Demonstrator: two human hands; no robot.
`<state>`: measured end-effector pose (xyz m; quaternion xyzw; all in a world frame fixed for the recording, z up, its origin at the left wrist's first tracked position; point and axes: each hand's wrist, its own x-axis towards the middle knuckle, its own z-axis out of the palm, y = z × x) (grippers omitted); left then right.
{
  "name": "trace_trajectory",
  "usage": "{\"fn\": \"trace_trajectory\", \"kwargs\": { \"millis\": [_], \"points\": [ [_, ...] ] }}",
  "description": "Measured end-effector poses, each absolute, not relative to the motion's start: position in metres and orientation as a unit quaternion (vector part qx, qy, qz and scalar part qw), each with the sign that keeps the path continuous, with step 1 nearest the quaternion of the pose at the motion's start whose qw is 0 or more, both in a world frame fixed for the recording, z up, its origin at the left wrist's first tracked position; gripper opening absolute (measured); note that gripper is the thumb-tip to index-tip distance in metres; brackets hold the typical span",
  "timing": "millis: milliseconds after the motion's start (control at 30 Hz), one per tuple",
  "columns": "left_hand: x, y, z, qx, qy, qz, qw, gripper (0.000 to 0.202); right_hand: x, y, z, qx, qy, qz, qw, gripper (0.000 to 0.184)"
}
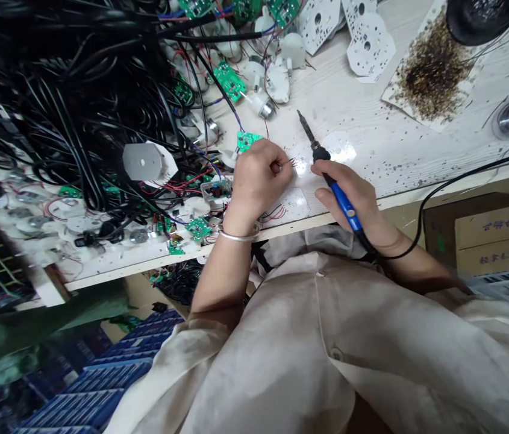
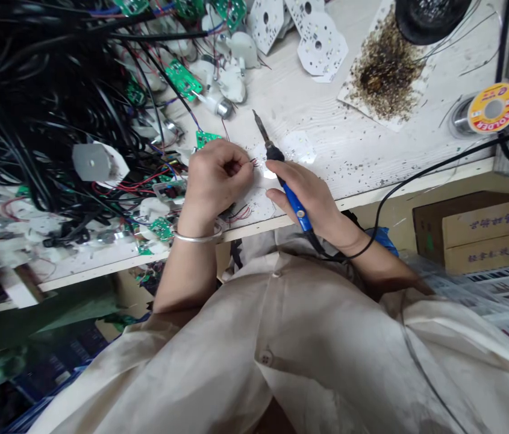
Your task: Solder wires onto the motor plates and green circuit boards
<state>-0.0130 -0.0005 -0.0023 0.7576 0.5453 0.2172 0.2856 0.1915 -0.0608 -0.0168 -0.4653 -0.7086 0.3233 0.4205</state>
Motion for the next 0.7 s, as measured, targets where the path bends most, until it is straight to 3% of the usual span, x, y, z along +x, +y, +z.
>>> {"fn": "trace_trajectory", "kwargs": {
  "millis": [200, 700],
  "points": [
    [-0.0138, 0.0018, -0.0017, 0.769, 0.524, 0.216, 0.296, 0.020, 0.1951, -0.0700, -0.0088, -0.535, -0.451, 0.452, 0.553, 0.034],
    [-0.0142, 0.0069, 0.0039, 0.778, 0.530, 0.165, 0.293, 0.020, 0.1941, -0.0615, -0.0139, -0.552, -0.401, 0.502, 0.532, 0.040]
  ]
}}
